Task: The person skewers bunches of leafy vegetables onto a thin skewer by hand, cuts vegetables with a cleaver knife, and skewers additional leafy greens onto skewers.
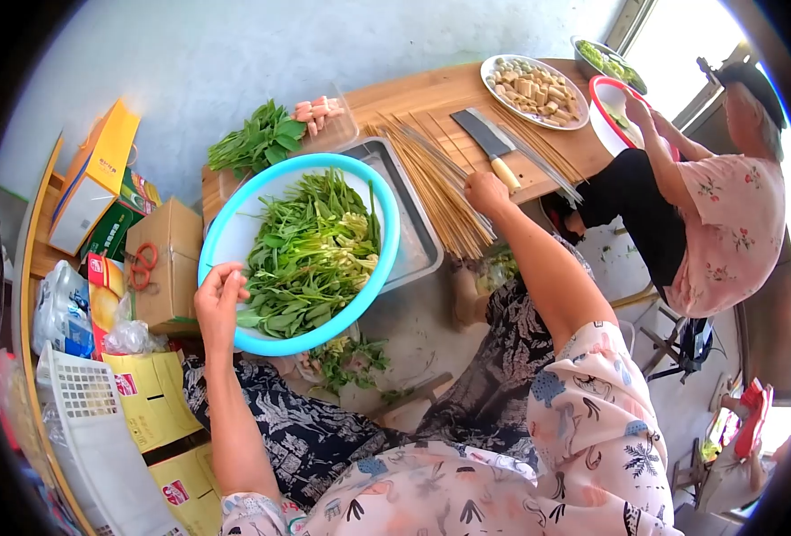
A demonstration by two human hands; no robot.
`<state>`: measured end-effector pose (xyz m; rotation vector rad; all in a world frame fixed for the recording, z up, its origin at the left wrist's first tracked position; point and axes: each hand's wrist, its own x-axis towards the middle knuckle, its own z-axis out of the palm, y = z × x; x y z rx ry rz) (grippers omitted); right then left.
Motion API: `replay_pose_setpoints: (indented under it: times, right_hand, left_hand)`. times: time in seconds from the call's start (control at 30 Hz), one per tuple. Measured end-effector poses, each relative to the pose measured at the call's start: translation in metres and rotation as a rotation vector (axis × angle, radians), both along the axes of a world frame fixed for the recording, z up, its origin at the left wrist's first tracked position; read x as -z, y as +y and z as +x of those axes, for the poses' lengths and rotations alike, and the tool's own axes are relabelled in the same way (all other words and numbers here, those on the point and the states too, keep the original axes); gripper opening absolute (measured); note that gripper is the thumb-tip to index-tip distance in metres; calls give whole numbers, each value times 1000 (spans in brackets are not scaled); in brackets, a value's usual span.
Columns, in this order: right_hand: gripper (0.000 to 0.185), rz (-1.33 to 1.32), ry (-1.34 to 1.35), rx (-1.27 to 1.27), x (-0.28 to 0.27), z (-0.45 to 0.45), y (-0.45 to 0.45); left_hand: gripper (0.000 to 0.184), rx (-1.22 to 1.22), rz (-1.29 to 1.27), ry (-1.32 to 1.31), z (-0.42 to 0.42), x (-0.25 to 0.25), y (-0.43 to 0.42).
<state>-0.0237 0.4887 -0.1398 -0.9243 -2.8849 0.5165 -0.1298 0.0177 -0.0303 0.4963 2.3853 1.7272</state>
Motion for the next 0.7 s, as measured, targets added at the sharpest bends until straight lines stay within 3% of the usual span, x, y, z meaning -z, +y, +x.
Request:
replay_pose_setpoints:
  times: [0.13, 0.4, 0.47, 0.7]
  right_hand:
    - [18, -191, 79, 26, 2, 1, 10]
    - [16, -210, 154, 19, -1, 11, 15]
    - [16, -522, 222, 95, -35, 14, 0]
    - [10, -1162, 735, -158, -129, 56, -81]
  left_hand:
    - [16, -60, 50, 23, 35, 0, -10]
    - [15, -237, 71, 130, 87, -10, -30]
    - [15, -233, 65, 172, 95, -8, -35]
    - [14, -258, 54, 119, 123, -7, -46]
